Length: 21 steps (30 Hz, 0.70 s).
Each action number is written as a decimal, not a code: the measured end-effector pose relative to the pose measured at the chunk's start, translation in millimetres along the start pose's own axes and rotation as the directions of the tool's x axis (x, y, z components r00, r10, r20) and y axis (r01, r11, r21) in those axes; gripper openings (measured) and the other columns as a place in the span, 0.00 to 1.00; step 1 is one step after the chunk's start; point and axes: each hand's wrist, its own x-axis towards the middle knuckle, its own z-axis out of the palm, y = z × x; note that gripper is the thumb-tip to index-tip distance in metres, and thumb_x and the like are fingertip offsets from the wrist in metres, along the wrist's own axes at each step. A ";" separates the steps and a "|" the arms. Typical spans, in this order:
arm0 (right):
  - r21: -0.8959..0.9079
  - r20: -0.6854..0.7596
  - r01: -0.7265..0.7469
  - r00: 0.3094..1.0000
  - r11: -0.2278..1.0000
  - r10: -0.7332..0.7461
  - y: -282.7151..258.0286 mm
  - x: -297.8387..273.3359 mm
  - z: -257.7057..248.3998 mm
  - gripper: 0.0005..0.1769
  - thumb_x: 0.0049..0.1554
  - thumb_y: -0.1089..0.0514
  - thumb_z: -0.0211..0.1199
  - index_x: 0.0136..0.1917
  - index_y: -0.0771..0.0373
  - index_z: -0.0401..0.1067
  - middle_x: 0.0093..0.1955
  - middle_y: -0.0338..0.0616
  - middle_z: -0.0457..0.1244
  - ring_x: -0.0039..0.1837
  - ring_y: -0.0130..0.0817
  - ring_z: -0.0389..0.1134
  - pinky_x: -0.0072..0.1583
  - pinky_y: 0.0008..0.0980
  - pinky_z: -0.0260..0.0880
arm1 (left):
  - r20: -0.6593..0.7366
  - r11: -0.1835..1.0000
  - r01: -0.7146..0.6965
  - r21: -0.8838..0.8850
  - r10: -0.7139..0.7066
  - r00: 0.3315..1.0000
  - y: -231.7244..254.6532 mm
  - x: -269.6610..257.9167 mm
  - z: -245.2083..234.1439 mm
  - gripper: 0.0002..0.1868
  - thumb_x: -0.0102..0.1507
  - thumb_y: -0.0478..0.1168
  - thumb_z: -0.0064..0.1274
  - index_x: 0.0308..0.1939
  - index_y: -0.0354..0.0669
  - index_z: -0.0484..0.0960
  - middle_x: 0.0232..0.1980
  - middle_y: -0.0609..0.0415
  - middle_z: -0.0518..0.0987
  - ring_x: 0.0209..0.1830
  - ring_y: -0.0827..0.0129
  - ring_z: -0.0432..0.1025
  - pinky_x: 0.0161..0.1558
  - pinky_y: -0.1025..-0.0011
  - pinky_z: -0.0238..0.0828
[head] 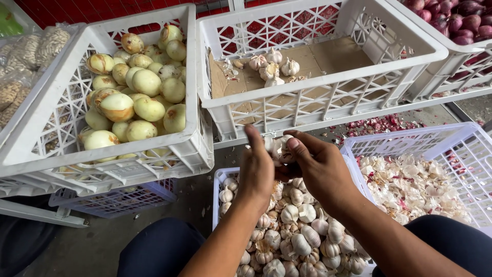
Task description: The person sits in front of several white crates and peels garlic bulbs by hand. They remove the dry outer skins and place the peeled garlic into a crate, while the skins fall into a separate container below.
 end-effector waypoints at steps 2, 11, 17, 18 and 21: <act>-0.083 0.028 0.071 0.997 0.994 -0.069 6.6 2.1 -4.5 0.25 0.63 0.50 0.53 0.67 0.68 0.70 0.51 0.51 0.74 0.49 0.32 0.75 0.52 0.34 0.78 | -0.030 0.946 -0.250 0.205 0.261 0.965 -14.9 6.2 5.1 0.52 0.67 0.77 0.21 0.36 0.27 0.77 0.21 0.54 0.75 0.25 0.69 0.70 0.26 0.63 0.68; -0.267 0.058 0.149 0.989 0.952 -0.138 8.4 -3.0 5.0 0.23 0.63 0.51 0.54 0.65 0.67 0.71 0.50 0.49 0.73 0.49 0.29 0.73 0.51 0.31 0.75 | -0.224 0.925 -0.099 0.368 0.192 0.956 -5.2 2.1 12.9 0.38 0.72 0.62 0.30 0.27 0.35 0.81 0.22 0.48 0.79 0.22 0.59 0.77 0.27 0.57 0.73; 0.035 0.114 0.050 0.992 0.998 -0.053 17.0 5.0 -0.3 0.25 0.66 0.50 0.49 0.61 0.73 0.72 0.47 0.49 0.72 0.48 0.32 0.73 0.53 0.34 0.76 | -0.230 0.918 -0.062 0.391 0.163 0.959 -4.1 9.9 5.4 0.39 0.73 0.61 0.35 0.21 0.32 0.80 0.20 0.43 0.77 0.18 0.54 0.72 0.25 0.52 0.67; 0.141 0.141 0.000 0.990 0.990 -0.020 18.2 6.8 -3.2 0.26 0.66 0.49 0.48 0.62 0.74 0.71 0.47 0.49 0.71 0.47 0.33 0.73 0.53 0.35 0.76 | -0.241 0.904 -0.099 0.415 0.214 0.947 -4.2 11.2 4.7 0.39 0.72 0.60 0.37 0.20 0.31 0.80 0.18 0.40 0.77 0.17 0.52 0.72 0.27 0.52 0.66; 0.165 0.149 -0.076 0.987 0.983 0.052 13.6 7.2 -6.0 0.27 0.66 0.48 0.47 0.62 0.75 0.71 0.48 0.48 0.70 0.47 0.32 0.72 0.55 0.37 0.75 | -0.261 0.870 -0.183 0.458 0.328 0.908 5.1 2.4 7.4 0.34 0.70 0.60 0.41 0.25 0.34 0.81 0.19 0.40 0.77 0.19 0.50 0.73 0.27 0.53 0.68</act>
